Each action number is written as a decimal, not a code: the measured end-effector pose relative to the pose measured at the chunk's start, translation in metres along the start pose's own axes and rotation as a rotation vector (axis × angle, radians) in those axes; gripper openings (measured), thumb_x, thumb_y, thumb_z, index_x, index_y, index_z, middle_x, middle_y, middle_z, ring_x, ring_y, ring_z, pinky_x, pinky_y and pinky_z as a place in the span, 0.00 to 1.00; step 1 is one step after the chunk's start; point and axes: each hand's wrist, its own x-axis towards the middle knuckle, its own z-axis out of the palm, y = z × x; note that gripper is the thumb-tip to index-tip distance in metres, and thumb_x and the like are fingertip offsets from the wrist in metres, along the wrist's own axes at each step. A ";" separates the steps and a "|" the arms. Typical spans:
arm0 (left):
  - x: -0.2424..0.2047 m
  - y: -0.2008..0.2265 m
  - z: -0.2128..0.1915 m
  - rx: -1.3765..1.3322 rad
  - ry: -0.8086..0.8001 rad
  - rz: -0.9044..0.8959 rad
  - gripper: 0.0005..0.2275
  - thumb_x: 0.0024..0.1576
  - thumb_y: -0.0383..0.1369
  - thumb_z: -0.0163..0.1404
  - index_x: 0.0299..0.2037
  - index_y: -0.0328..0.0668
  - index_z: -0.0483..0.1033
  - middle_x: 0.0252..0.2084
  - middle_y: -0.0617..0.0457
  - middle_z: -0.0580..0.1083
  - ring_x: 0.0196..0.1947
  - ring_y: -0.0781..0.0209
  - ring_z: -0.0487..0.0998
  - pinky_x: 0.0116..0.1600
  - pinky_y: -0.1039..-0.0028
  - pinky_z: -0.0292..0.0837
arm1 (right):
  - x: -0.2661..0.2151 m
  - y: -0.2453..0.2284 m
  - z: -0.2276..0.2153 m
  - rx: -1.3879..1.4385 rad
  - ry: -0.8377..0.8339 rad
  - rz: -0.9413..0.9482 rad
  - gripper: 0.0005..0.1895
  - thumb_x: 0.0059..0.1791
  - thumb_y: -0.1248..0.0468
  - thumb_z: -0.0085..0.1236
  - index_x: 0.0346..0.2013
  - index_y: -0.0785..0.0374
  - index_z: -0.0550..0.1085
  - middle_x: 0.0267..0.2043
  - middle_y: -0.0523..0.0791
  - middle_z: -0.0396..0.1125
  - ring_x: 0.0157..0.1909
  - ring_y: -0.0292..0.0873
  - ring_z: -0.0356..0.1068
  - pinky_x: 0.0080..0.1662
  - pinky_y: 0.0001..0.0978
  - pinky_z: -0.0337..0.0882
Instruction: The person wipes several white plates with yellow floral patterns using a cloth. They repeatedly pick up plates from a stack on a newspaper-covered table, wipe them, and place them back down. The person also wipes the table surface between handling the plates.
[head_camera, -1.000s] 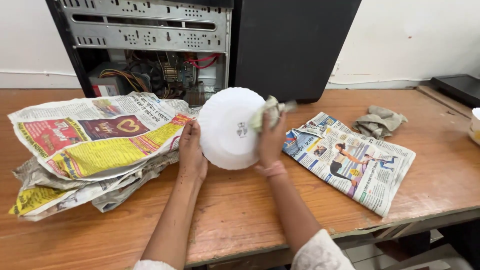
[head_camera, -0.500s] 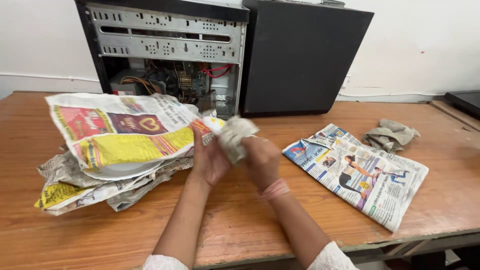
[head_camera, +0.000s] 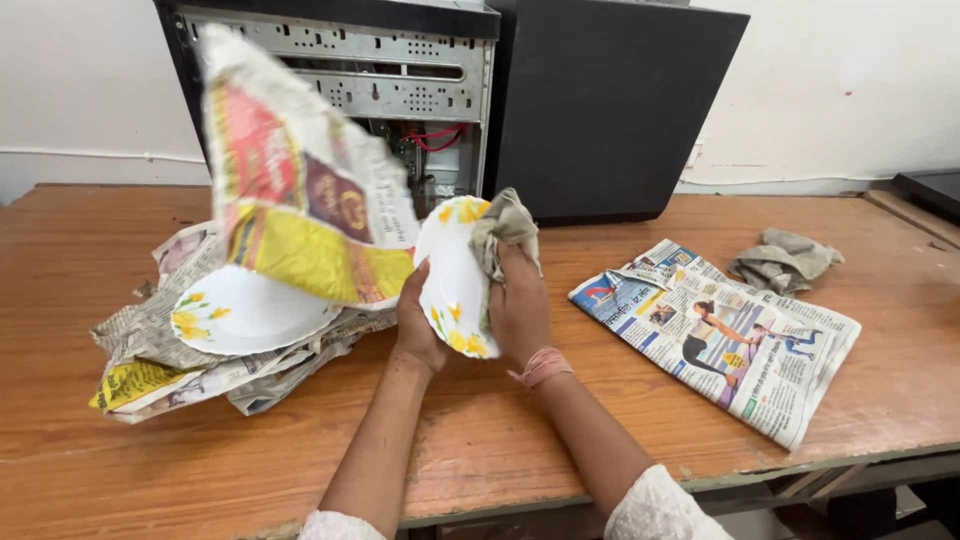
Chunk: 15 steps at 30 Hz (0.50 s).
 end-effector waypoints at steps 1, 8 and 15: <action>0.002 0.000 -0.001 -0.020 0.036 0.043 0.27 0.59 0.45 0.48 0.65 0.38 0.67 0.57 0.48 0.76 0.57 0.53 0.77 0.63 0.62 0.71 | 0.000 0.004 0.000 -0.117 0.004 0.014 0.26 0.46 0.75 0.50 0.61 0.71 0.68 0.61 0.61 0.66 0.63 0.65 0.64 0.62 0.51 0.62; 0.022 -0.013 -0.047 -0.003 0.004 0.133 0.25 0.65 0.44 0.50 0.66 0.32 0.66 0.56 0.43 0.74 0.56 0.48 0.75 0.61 0.60 0.72 | -0.015 -0.022 0.013 0.214 -0.220 -0.220 0.30 0.43 0.76 0.47 0.62 0.71 0.67 0.63 0.62 0.64 0.69 0.66 0.59 0.68 0.52 0.59; 0.002 -0.013 -0.006 0.081 0.008 0.060 0.25 0.58 0.39 0.49 0.65 0.38 0.66 0.57 0.48 0.75 0.56 0.53 0.76 0.61 0.62 0.71 | 0.001 0.008 -0.001 -0.085 0.055 -0.026 0.28 0.43 0.77 0.45 0.60 0.72 0.68 0.61 0.60 0.66 0.66 0.69 0.61 0.65 0.55 0.61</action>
